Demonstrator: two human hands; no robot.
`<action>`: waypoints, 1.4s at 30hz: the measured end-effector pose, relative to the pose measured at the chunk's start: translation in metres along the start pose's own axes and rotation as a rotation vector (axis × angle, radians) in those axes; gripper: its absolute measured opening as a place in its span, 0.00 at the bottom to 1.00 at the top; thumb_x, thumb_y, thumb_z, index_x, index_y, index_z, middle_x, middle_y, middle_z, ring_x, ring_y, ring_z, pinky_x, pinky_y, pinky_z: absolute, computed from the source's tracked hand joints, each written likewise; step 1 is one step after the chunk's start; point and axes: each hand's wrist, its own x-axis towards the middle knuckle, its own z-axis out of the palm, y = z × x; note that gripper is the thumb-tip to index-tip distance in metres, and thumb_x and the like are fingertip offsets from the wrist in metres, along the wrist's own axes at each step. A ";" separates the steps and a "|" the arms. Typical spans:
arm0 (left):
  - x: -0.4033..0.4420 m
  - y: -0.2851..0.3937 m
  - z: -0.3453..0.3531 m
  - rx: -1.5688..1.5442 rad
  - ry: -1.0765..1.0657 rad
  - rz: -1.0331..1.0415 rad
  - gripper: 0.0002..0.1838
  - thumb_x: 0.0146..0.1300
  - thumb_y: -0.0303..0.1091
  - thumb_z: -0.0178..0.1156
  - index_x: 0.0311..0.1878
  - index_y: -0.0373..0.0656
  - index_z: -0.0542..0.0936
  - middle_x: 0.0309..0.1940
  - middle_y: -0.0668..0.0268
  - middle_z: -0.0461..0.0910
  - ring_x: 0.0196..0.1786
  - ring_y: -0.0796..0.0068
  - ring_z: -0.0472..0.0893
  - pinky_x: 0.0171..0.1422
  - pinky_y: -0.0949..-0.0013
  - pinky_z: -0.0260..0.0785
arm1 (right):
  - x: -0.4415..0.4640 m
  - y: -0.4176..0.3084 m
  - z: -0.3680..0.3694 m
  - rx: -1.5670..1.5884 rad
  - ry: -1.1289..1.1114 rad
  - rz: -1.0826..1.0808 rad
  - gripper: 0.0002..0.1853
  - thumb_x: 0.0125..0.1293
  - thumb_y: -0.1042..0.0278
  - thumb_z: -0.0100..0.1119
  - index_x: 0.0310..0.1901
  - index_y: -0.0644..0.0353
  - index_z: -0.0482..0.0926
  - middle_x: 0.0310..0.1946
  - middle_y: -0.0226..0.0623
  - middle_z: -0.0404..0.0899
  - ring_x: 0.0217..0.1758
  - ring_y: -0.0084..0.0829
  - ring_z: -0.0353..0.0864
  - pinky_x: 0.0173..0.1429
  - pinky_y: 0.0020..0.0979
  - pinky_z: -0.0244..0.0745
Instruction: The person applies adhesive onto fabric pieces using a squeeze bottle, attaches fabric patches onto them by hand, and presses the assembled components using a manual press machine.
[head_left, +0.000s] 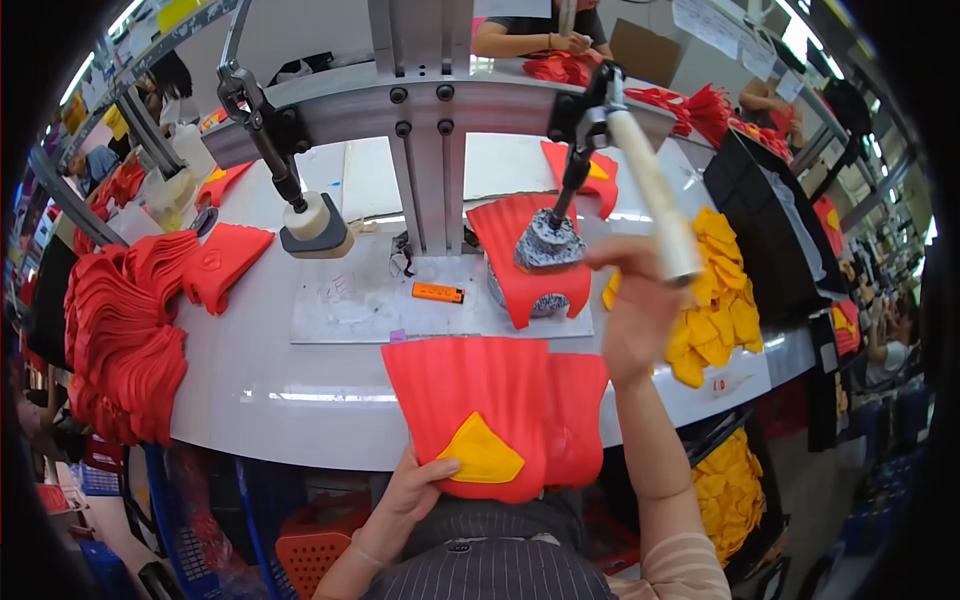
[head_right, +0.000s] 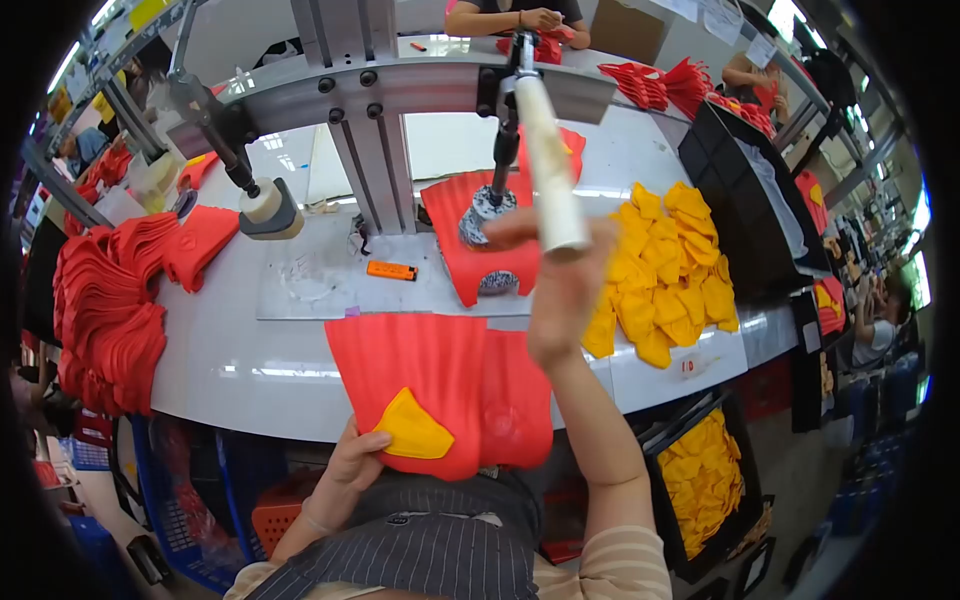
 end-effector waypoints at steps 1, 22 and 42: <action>0.003 0.003 -0.002 -0.011 0.018 0.016 0.32 0.52 0.23 0.65 0.63 0.36 0.67 0.57 0.60 0.75 0.60 0.67 0.74 0.67 0.64 0.64 | 0.008 -0.013 0.000 -0.053 0.036 -0.163 0.27 0.71 0.36 0.34 0.42 0.58 0.60 0.44 0.54 0.78 0.45 0.38 0.80 0.54 0.38 0.73; 0.033 0.020 -0.003 0.014 0.096 0.070 0.28 0.53 0.26 0.64 0.60 0.36 0.71 0.54 0.61 0.78 0.57 0.66 0.77 0.65 0.62 0.66 | -0.041 0.156 -0.057 -0.386 -0.023 0.730 0.27 0.64 0.55 0.62 0.56 0.68 0.71 0.53 0.51 0.73 0.59 0.40 0.72 0.62 0.36 0.65; 0.057 0.024 0.020 0.084 0.143 0.162 0.36 0.54 0.31 0.64 0.66 0.36 0.62 0.61 0.57 0.71 0.64 0.61 0.71 0.70 0.58 0.62 | 0.112 0.279 -0.142 0.300 0.489 0.698 0.37 0.52 0.68 0.74 0.57 0.74 0.61 0.48 0.51 0.76 0.42 0.35 0.83 0.40 0.34 0.82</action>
